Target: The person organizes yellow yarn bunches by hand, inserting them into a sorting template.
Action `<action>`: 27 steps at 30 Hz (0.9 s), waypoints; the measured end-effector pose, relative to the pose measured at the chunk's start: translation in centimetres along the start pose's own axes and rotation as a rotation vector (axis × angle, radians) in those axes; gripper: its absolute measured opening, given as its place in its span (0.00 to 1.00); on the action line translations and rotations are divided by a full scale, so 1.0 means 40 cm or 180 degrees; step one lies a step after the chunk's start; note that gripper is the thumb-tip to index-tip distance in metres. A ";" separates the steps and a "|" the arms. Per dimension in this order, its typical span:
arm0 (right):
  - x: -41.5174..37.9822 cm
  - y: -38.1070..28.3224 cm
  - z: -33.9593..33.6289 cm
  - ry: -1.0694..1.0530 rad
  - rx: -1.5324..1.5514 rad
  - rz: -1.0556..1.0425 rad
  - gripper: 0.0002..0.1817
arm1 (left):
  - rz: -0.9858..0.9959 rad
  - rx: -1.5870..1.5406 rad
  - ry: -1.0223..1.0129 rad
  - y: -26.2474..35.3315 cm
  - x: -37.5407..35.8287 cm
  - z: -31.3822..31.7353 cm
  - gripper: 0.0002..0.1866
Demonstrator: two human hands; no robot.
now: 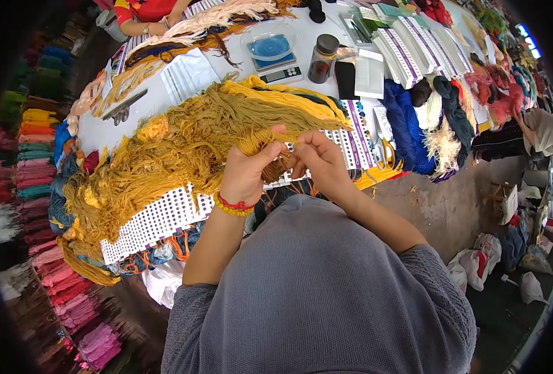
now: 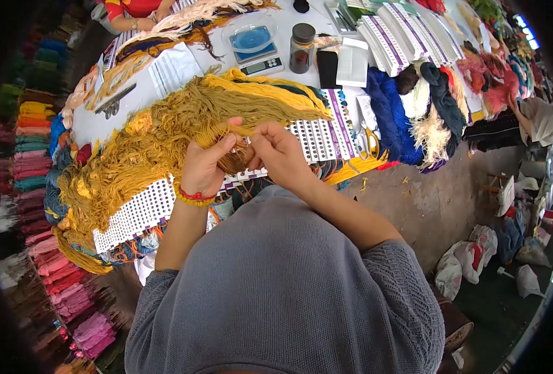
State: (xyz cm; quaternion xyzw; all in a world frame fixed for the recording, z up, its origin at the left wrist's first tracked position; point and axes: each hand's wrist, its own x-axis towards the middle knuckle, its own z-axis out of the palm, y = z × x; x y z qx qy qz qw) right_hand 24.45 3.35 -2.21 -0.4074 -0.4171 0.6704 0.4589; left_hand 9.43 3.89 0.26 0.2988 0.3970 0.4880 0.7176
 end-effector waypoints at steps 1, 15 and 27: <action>-0.001 -0.008 0.001 0.0109 0.0228 0.0119 0.05 | 0.0012 -0.0028 0.0000 -0.002 0.002 -0.003 0.15; -0.006 -0.005 -0.012 -0.0238 0.0473 0.0529 0.06 | 0.0096 0.0083 0.0162 -0.007 0.007 -0.001 0.14; -0.008 0.009 -0.009 -0.0193 -0.0278 0.0324 0.06 | -0.0067 0.0031 0.0199 -0.006 0.004 0.002 0.15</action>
